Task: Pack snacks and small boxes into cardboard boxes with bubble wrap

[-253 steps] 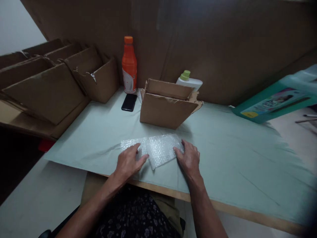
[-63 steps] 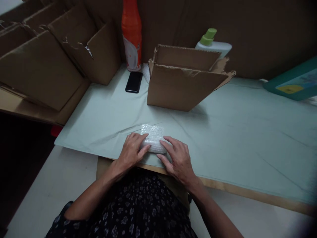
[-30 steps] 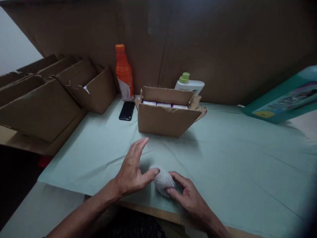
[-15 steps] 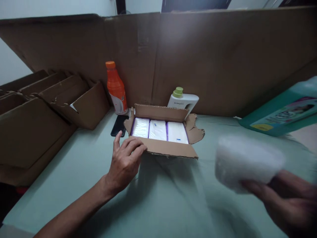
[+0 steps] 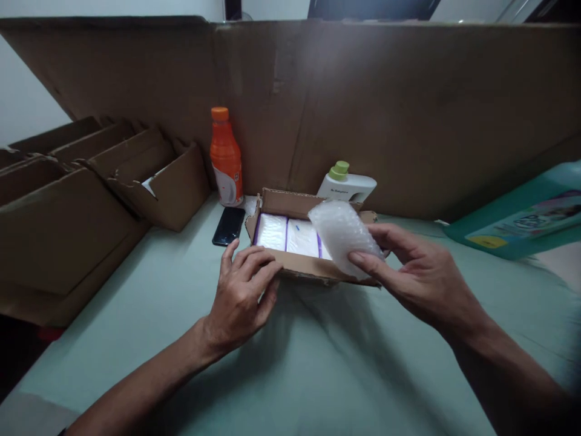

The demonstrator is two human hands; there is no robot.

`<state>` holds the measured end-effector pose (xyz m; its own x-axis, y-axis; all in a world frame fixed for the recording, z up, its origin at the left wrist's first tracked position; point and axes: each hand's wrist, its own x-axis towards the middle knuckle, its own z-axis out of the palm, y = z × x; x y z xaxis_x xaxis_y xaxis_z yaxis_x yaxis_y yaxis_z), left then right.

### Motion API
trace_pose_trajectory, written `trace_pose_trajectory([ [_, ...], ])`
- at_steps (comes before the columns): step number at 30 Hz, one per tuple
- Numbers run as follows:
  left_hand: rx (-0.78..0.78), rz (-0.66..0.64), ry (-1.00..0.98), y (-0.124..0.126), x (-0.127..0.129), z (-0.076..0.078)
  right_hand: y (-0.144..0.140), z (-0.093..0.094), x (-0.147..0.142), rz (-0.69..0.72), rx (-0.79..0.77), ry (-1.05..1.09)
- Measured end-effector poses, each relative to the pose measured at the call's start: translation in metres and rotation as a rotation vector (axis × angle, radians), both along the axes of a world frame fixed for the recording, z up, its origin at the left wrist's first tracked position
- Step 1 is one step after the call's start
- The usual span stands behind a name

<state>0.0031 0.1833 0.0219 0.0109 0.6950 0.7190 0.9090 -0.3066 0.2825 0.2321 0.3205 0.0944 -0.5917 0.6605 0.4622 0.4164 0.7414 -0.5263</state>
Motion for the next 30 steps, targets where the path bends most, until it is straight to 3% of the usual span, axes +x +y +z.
trace_pose_trajectory([
  [2,0.066,0.020,-0.086,-0.012,0.003,0.005,-0.023,0.000,-0.001,0.050,0.110,-0.008],
  [4,0.012,-0.038,-0.284,-0.028,0.009,0.004,-0.050,-0.008,-0.002,0.128,0.211,-0.021],
  [7,-0.346,-0.213,-0.816,-0.053,0.025,-0.012,-0.091,-0.041,-0.008,0.157,0.334,-0.097],
  [9,-0.573,-0.214,-1.147,-0.066,0.035,-0.029,-0.115,-0.073,-0.012,0.149,0.350,-0.154],
  [13,-0.660,-0.044,-1.449,-0.084,0.047,-0.056,-0.149,-0.131,-0.012,0.121,0.104,-0.084],
  [15,-0.687,-0.086,-1.512,-0.090,0.047,-0.063,-0.156,-0.147,-0.008,0.033,-0.073,-0.017],
  [18,-0.786,-0.232,-1.523,-0.094,0.039,-0.071,-0.157,-0.157,-0.004,-0.004,-0.445,0.053],
  [21,-0.679,-0.094,-1.504,-0.097,0.020,-0.083,-0.153,-0.153,0.000,-0.046,-0.671,0.148],
  [23,-0.518,0.067,-1.440,-0.101,0.004,-0.088,-0.151,-0.147,0.004,-0.129,-0.650,0.199],
  [26,-0.350,0.152,-1.219,-0.112,-0.008,-0.081,-0.151,-0.137,0.009,-0.203,-0.584,0.237],
  [30,-0.223,0.173,-0.658,-0.121,0.007,-0.056,-0.150,-0.130,0.010,-0.274,-0.527,0.290],
])
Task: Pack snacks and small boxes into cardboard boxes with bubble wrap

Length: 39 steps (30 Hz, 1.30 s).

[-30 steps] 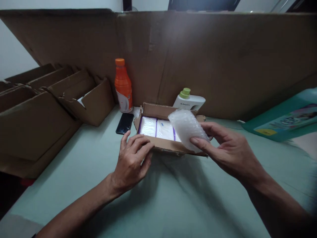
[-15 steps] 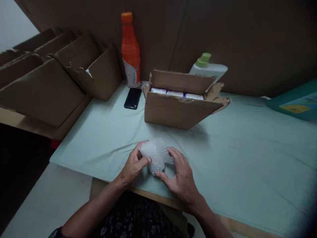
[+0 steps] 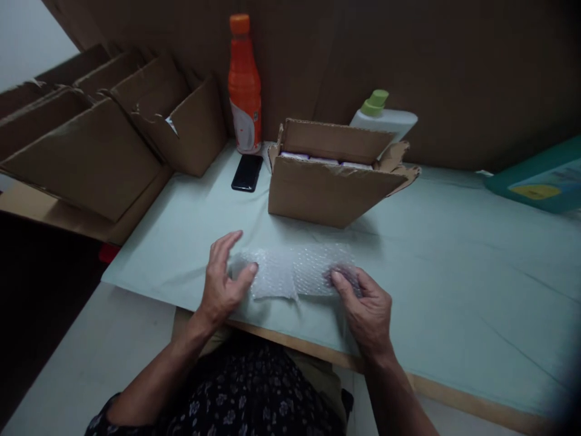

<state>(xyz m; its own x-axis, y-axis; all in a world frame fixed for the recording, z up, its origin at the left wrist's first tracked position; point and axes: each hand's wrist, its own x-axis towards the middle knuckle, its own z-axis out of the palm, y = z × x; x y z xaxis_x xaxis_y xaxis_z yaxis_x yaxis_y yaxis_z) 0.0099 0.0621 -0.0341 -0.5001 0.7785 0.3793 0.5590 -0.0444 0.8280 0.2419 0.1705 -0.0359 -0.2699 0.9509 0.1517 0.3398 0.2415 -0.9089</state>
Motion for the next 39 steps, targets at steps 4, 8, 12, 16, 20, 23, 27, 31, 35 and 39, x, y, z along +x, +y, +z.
trace_pose_trajectory([
  [4,-0.102,-0.173,0.402,-0.002,0.020,-0.006,0.011,-0.012,0.012,-0.044,0.009,-0.048],
  [8,-0.330,-0.187,0.453,-0.014,0.010,-0.041,0.020,-0.036,0.047,-0.160,0.087,-0.266],
  [12,-0.265,-0.087,0.401,-0.032,-0.008,-0.053,0.008,-0.039,0.068,-0.272,0.294,-0.410],
  [16,-0.206,-0.049,0.416,-0.031,-0.004,-0.043,-0.006,-0.034,0.043,-0.073,0.342,-0.468],
  [20,-0.324,-0.145,0.515,-0.025,0.008,-0.045,-0.003,-0.039,0.010,0.116,0.309,-0.577],
  [23,-0.376,-0.160,0.515,-0.026,0.007,-0.051,-0.001,-0.035,0.010,0.147,0.222,-0.395],
  [27,-0.249,-0.078,0.403,-0.033,0.004,-0.045,-0.008,-0.008,0.043,0.038,0.123,-0.106],
  [31,-0.165,-0.142,0.009,-0.040,0.017,-0.022,-0.024,0.026,0.056,0.082,0.098,-0.033],
  [35,-0.264,-0.445,-0.629,-0.046,0.046,-0.015,-0.038,0.039,0.027,0.502,-0.111,0.006],
  [39,-0.229,-0.405,-0.839,-0.053,0.056,-0.031,-0.050,0.028,0.022,0.659,-0.230,0.178],
])
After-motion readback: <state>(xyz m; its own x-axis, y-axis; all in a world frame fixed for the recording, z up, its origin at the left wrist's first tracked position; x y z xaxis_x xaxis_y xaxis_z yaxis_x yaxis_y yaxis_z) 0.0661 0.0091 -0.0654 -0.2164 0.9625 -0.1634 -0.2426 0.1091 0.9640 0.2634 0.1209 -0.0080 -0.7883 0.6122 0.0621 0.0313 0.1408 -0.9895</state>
